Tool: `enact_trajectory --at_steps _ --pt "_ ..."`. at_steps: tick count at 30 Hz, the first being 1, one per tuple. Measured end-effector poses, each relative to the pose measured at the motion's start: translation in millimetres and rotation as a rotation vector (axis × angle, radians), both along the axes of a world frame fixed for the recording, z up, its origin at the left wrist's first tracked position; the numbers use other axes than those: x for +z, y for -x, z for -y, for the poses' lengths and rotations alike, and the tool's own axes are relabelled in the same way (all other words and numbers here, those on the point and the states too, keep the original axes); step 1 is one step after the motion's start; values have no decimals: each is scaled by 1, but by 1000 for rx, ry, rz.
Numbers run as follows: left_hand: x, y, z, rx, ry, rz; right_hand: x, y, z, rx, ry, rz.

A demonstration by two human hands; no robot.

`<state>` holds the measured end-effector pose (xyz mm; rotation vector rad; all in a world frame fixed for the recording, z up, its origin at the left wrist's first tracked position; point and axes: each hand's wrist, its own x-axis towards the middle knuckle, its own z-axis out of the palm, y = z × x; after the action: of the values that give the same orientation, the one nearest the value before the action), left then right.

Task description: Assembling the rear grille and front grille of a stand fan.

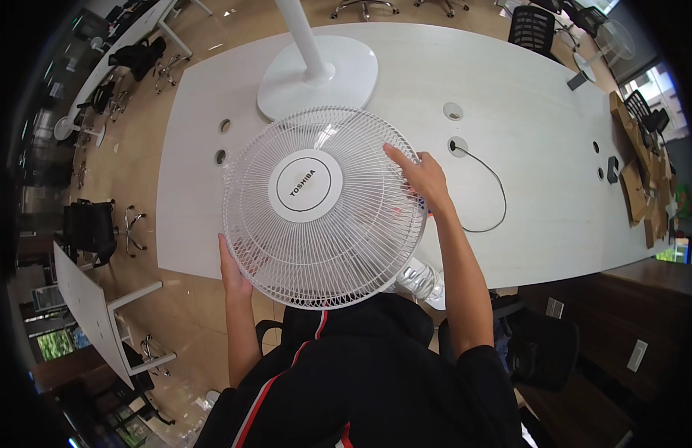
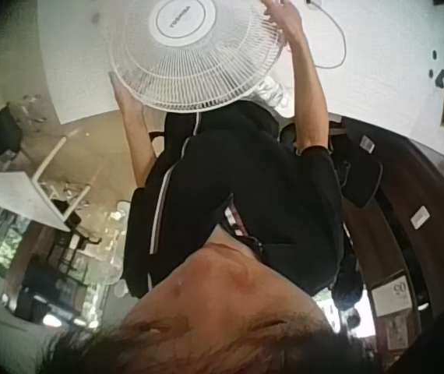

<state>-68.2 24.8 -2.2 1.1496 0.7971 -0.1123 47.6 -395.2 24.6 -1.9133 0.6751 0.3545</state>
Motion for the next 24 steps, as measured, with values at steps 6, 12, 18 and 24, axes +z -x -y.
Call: enact_trajectory --at_steps 6,12,18,24 --pt "0 13 8 9 283 -23 -20 12 11 -52 -263 23" --pt "5 13 15 38 261 -16 -13 38 -1 -254 -551 16" --pt "1 16 16 58 302 0 -17 42 -5 -311 -492 54" --pt "5 24 20 87 270 -62 -23 48 -1 -313 -529 73"
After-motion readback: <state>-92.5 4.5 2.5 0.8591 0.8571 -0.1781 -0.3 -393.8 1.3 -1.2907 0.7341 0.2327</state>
